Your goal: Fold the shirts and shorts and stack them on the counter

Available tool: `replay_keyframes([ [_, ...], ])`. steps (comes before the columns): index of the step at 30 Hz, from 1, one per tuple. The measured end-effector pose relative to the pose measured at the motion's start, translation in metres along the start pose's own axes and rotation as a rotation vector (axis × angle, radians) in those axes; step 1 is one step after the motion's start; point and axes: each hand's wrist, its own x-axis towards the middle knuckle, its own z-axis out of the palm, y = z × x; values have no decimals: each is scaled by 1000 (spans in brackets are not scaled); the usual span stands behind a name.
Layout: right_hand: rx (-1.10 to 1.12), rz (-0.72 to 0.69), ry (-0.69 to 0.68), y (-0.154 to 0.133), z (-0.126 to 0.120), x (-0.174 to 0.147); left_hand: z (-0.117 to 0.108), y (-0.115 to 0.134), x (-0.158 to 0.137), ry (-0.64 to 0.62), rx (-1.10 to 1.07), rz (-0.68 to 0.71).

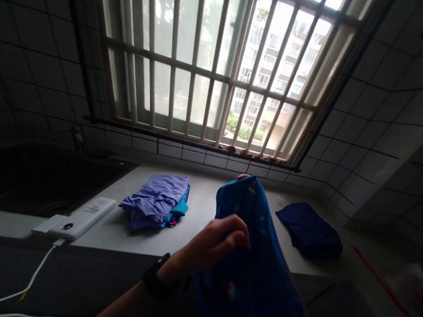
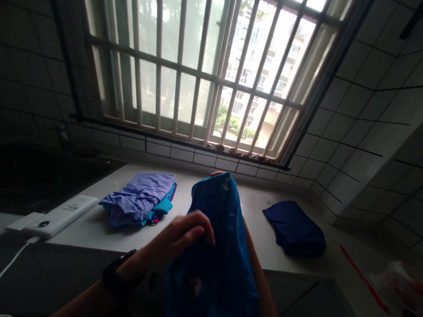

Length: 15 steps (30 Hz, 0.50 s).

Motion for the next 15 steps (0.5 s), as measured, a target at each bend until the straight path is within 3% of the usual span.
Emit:
replay_keyframes([
  [2, 58, -12, -67, -11, 3, -9, -17, -16, 7, 444, 107, -63],
  [3, 73, -16, -80, -16, 5, -13, -26, -26, 11, 540, 150, -82],
  [5, 63, 9, -102, -24, 8, -19, -38, -46, 16, 398, 132, -107],
  [7, 84, 54, -129, -27, 13, -23, -41, -59, 15, 148, 52, -163],
  [9, 178, 121, -146, -24, 18, -28, -40, -64, 10, 55, -15, -245],
  [12, 321, 261, -123, -9, 20, -36, -39, -65, 0, 162, 1, -310],
  [15, 395, 339, 5, 11, 22, -48, -41, -61, 1, 288, 124, -298],
])
